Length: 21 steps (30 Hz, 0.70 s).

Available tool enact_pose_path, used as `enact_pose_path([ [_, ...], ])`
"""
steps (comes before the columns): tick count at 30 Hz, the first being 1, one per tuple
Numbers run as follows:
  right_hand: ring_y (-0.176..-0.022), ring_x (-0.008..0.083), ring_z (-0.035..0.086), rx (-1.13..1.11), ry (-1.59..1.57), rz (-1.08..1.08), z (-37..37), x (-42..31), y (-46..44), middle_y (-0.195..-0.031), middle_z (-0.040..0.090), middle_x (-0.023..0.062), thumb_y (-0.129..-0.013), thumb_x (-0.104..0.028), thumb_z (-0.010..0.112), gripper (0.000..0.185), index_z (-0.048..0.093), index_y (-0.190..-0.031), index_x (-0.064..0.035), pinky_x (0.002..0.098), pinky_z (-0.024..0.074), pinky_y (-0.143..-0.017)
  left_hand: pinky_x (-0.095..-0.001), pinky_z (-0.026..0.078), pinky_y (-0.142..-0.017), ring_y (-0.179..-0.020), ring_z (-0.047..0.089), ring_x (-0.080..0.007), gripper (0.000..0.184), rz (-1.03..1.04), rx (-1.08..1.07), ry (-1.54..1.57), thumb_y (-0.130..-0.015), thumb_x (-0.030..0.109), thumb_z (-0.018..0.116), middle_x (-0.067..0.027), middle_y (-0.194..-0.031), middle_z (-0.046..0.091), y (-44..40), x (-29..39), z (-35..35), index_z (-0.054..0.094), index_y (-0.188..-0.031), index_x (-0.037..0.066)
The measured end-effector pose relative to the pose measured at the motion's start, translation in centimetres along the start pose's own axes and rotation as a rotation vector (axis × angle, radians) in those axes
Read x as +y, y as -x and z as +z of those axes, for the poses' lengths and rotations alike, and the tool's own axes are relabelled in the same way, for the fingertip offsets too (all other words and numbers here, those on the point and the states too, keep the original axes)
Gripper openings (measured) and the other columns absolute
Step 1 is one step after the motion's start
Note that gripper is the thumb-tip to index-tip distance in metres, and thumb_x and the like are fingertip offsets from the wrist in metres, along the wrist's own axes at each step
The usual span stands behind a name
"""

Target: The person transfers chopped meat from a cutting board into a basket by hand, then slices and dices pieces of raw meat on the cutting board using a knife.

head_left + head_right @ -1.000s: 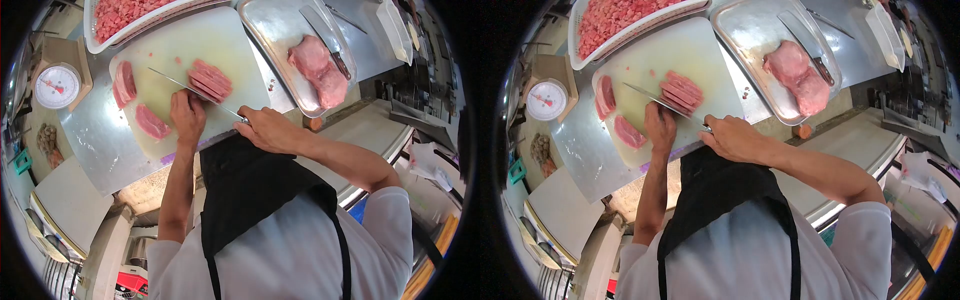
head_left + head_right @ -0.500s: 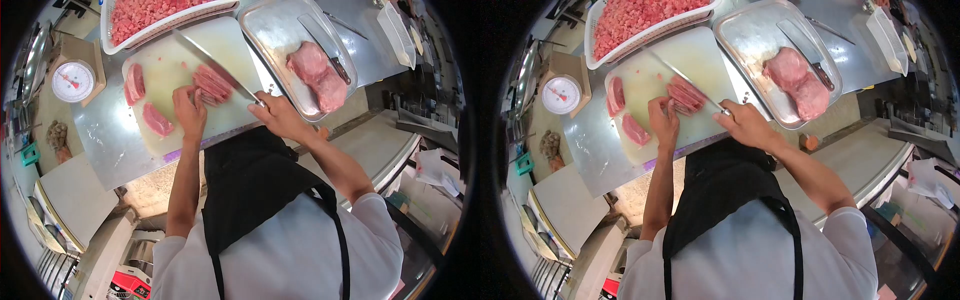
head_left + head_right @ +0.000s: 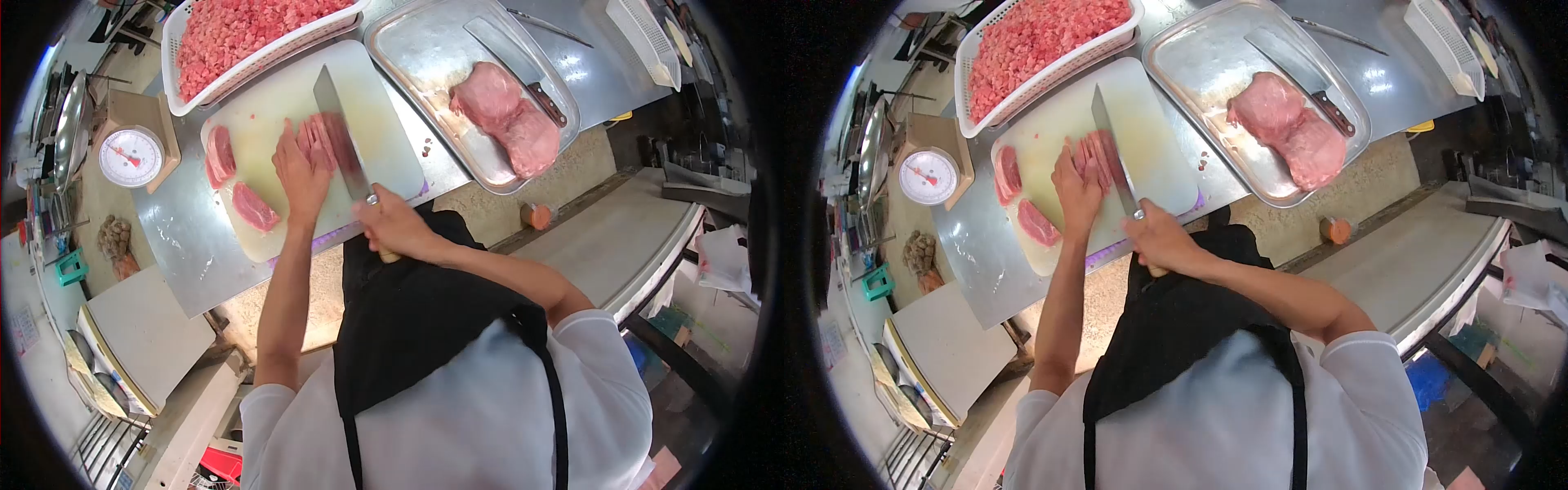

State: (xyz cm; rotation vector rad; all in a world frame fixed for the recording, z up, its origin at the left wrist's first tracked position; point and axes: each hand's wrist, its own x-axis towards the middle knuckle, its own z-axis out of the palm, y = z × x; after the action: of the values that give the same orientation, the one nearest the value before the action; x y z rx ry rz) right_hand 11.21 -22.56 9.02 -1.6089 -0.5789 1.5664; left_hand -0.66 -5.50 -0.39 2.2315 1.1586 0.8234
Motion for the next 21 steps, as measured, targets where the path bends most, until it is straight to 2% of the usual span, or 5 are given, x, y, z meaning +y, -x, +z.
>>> enact_pose_path([
  [4, -0.051, 0.013, 0.057, 0.012, -0.137, -0.031, -5.2, -0.1, 1.3, -0.067, 0.058, 0.0052, -0.105, -0.03, 0.062, 0.039, 0.056, -0.121, 0.0046, 0.0295, 0.0469, -0.048, -0.0501, 0.04, -0.107, -0.13, 0.051, -0.0391, 0.066, -0.133, 0.031, -0.364, -0.091, 0.022, 0.072, -0.0249, -0.143, 0.055, -0.1, 3.9, 1.4, 0.048, -0.147, -0.003],
  [10, -0.049, 0.0126, 0.054, -0.114, -0.3, -0.151, -9.9, 0.7, 2.3, -0.066, 0.055, 0.0034, -0.106, -0.029, 0.059, 0.032, 0.059, -0.124, -0.0022, 0.0271, 0.046, -0.048, -0.0473, 0.041, -0.108, -0.129, 0.051, -0.0374, 0.064, 0.314, -0.404, -0.13, -0.09, 0.021, 0.075, -0.0223, -0.142, 0.056, -0.7, 2.4, -3.0, 0.05, -0.147, 0.001],
  [13, -0.047, 0.0131, 0.051, -0.319, -0.558, -0.161, -10.3, 1.5, 0.8, -0.066, 0.052, 0.0029, -0.106, -0.03, 0.058, 0.032, 0.059, -0.125, -0.004, 0.0266, 0.0441, -0.047, -0.0445, 0.039, -0.112, -0.131, 0.052, -0.0334, 0.056, 0.188, -0.07, 0.062, -0.098, 0.017, 0.069, -0.0193, -0.143, 0.057, 0.0, 3.9, -3.1, 0.05, -0.148, 0.0],
  [16, -0.047, 0.0137, 0.051, -0.466, -0.762, -0.115, -8.7, 1.9, 0.0, -0.065, 0.051, 0.0029, -0.106, -0.029, 0.059, 0.032, 0.058, -0.125, -0.0039, 0.0274, 0.0433, -0.047, -0.0436, 0.041, -0.112, -0.133, 0.052, -0.0271, 0.042, -0.622, -0.033, 1.593, -0.105, 0.013, 0.059, -0.0141, -0.143, 0.058, 0.7, 8.2, -2.2, 0.054, -0.144, -0.002],
  [21, -0.048, 0.013, 0.053, -0.153, -0.313, -0.134, -9.8, 0.8, 0.2, -0.065, 0.054, 0.003, -0.104, -0.03, 0.062, 0.032, 0.06, -0.121, -0.0027, 0.0281, 0.044, -0.047, -0.0361, 0.053, -0.093, -0.1, 0.067, -0.0199, 0.03, -0.566, -0.03, 1.181, -0.106, 0.011, 0.057, -0.0088, -0.111, 0.07, 1.2, 6.0, -1.9, 0.061, -0.131, -0.004],
])
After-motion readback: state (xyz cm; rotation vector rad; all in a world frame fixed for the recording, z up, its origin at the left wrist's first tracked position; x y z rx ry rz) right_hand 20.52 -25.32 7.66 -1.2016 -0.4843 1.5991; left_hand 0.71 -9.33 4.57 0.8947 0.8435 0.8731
